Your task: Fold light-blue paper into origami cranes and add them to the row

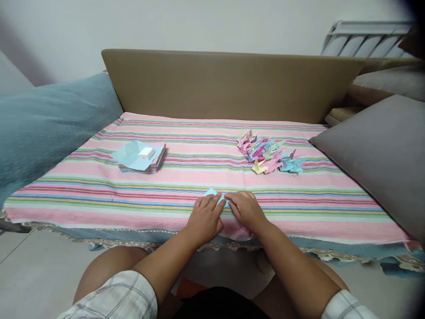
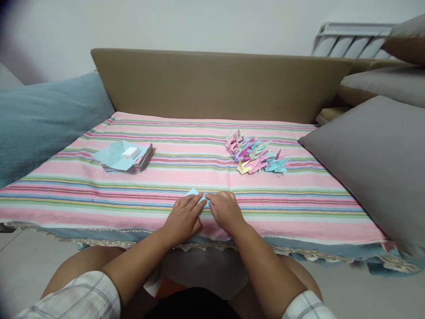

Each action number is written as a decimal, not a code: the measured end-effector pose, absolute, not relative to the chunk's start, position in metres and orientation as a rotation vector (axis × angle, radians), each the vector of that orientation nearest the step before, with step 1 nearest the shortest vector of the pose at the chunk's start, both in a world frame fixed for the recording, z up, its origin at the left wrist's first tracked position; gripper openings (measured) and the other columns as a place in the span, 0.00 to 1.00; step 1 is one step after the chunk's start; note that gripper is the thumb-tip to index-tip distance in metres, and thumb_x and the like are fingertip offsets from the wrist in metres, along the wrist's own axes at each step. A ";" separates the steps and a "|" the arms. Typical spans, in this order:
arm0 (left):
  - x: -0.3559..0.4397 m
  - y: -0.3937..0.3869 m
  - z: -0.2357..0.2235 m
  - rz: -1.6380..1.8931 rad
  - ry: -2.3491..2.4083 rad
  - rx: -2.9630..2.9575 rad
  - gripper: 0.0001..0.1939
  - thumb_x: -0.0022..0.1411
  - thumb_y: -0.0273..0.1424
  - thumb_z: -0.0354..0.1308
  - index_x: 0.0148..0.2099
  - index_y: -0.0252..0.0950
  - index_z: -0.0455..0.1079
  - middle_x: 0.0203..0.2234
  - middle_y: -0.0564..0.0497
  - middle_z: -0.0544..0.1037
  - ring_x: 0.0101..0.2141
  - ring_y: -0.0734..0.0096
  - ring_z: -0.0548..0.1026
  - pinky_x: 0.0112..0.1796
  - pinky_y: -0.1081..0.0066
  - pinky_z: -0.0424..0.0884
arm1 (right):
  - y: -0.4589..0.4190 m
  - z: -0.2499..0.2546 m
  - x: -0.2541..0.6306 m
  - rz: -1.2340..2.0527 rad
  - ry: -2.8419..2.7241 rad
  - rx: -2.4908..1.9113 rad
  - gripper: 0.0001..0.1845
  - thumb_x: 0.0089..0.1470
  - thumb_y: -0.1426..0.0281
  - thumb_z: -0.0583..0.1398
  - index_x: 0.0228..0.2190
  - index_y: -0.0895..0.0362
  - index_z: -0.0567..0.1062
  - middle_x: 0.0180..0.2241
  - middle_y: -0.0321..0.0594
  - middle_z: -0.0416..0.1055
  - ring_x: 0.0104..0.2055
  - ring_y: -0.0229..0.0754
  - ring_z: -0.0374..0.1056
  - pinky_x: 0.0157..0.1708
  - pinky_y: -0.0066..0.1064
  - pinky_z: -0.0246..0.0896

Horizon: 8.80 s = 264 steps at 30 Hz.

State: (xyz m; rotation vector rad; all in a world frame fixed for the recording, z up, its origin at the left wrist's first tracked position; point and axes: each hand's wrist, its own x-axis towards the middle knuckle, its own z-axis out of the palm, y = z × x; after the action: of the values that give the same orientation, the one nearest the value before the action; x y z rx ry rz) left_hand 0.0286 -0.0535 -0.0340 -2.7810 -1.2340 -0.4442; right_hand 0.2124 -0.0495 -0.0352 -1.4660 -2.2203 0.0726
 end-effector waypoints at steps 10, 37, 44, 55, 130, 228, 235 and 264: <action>0.029 -0.053 -0.035 -0.436 -1.250 -2.762 0.28 0.54 0.29 0.52 0.58 0.40 0.59 0.59 0.47 0.61 0.54 0.54 0.60 0.50 0.54 0.58 | -0.052 -0.032 0.232 0.078 -2.218 -1.494 0.11 0.57 0.71 0.53 0.40 0.53 0.74 0.35 0.40 0.75 0.38 0.42 0.67 0.43 0.35 0.55; 0.029 -0.054 -0.034 -0.428 -1.250 -2.771 0.28 0.55 0.29 0.51 0.59 0.38 0.58 0.59 0.47 0.61 0.55 0.55 0.59 0.52 0.55 0.56 | -0.066 -0.037 0.219 0.024 -2.233 -1.227 0.16 0.57 0.73 0.50 0.45 0.57 0.69 0.49 0.45 0.69 0.52 0.45 0.61 0.53 0.42 0.53; 0.030 -0.053 -0.035 -0.499 -1.265 -2.800 0.30 0.52 0.26 0.51 0.59 0.35 0.58 0.58 0.45 0.62 0.54 0.55 0.60 0.52 0.55 0.56 | -0.060 -0.048 0.203 -0.001 -2.207 -1.342 0.19 0.57 0.74 0.48 0.49 0.59 0.66 0.45 0.46 0.71 0.47 0.45 0.62 0.48 0.39 0.53; 0.028 -0.052 -0.037 -0.569 -1.287 -2.804 0.23 0.50 0.24 0.51 0.51 0.34 0.64 0.57 0.45 0.65 0.54 0.56 0.60 0.51 0.55 0.58 | -0.057 -0.040 0.202 -0.069 -2.224 -1.432 0.18 0.54 0.73 0.52 0.47 0.56 0.68 0.38 0.43 0.73 0.43 0.45 0.63 0.49 0.40 0.48; -0.027 -0.054 -0.030 -0.272 -1.259 -2.830 0.31 0.54 0.39 0.59 0.60 0.46 0.57 0.62 0.45 0.54 0.61 0.48 0.49 0.57 0.45 0.47 | -0.073 -0.054 0.207 -0.083 -2.556 -1.368 0.30 0.56 0.54 0.53 0.58 0.49 0.59 0.62 0.46 0.50 0.64 0.52 0.44 0.57 0.53 0.42; -0.004 -0.044 -0.017 -0.509 -0.901 -2.995 0.15 0.62 0.37 0.50 0.49 0.40 0.69 0.45 0.45 0.71 0.46 0.60 0.66 0.50 0.56 0.60 | -0.071 -0.053 0.193 -0.192 -2.363 -1.444 0.28 0.57 0.53 0.51 0.55 0.55 0.64 0.56 0.48 0.62 0.58 0.51 0.54 0.55 0.46 0.42; -0.009 -0.036 -0.023 -0.723 -0.953 -3.056 0.18 0.58 0.39 0.56 0.49 0.38 0.68 0.45 0.45 0.72 0.45 0.62 0.68 0.48 0.59 0.64 | -0.071 -0.053 0.195 -0.154 -2.362 -1.442 0.29 0.56 0.54 0.53 0.55 0.54 0.63 0.56 0.47 0.61 0.58 0.51 0.54 0.56 0.46 0.42; -0.009 -0.016 -0.022 -1.474 -2.020 -2.772 0.26 0.54 0.30 0.57 0.55 0.40 0.59 0.37 0.50 0.78 0.36 0.65 0.76 0.37 0.65 0.71 | -0.051 -0.034 0.195 0.526 -1.803 -1.503 0.14 0.55 0.62 0.53 0.40 0.53 0.73 0.40 0.37 0.76 0.40 0.43 0.72 0.38 0.32 0.65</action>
State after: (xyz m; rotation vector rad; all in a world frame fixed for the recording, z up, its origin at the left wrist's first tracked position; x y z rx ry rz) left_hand -0.0092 -0.0161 -0.0215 -2.7717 -2.0197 -1.4742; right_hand 0.1945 -0.0511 -0.0340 -1.5029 -1.8027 0.5262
